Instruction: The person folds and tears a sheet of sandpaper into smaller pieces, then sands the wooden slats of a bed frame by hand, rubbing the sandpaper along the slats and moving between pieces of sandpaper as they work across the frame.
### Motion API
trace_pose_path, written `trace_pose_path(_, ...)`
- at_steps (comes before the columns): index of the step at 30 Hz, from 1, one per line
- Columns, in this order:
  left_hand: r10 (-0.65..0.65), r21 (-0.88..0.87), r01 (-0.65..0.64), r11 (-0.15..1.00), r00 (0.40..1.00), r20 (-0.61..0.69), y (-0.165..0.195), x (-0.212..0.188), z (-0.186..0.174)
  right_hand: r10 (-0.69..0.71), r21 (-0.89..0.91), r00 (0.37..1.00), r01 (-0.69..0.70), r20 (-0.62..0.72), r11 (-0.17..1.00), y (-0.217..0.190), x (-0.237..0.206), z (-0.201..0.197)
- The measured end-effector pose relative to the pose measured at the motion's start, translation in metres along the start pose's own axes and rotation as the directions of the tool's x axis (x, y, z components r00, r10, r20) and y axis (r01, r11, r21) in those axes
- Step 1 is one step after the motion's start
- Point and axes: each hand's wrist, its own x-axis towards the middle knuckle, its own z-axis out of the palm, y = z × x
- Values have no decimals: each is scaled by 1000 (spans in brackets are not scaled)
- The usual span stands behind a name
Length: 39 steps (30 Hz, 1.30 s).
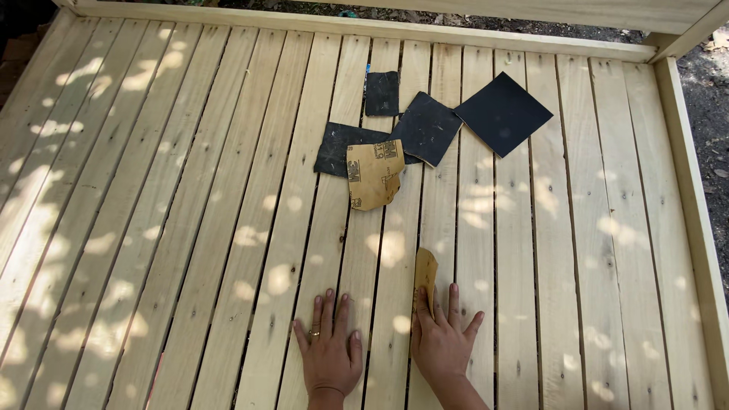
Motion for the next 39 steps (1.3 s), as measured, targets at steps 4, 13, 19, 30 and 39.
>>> trace_pose_path(4,52,42,-48,998,992,-119,-4,-3,9,-25,-33,994,22,-103,999,-2,64,-4)
trace_pose_path(13,54,60,-47,997,991,-120,-4,-3,15,-76,-9,987,75,-141,997,5,-13,9)
trace_pose_path(19,47,49,-43,998,995,-85,-3,-4,11,-55,21,980,60,-191,998,5,49,4)
trace_pose_path(30,32,32,-30,999,998,-46,-3,-3,12,-112,45,964,127,-239,991,7,-8,10)
trace_pose_path(39,60,55,-55,997,993,-103,-5,-6,18,-74,53,968,89,-241,995,8,32,15)
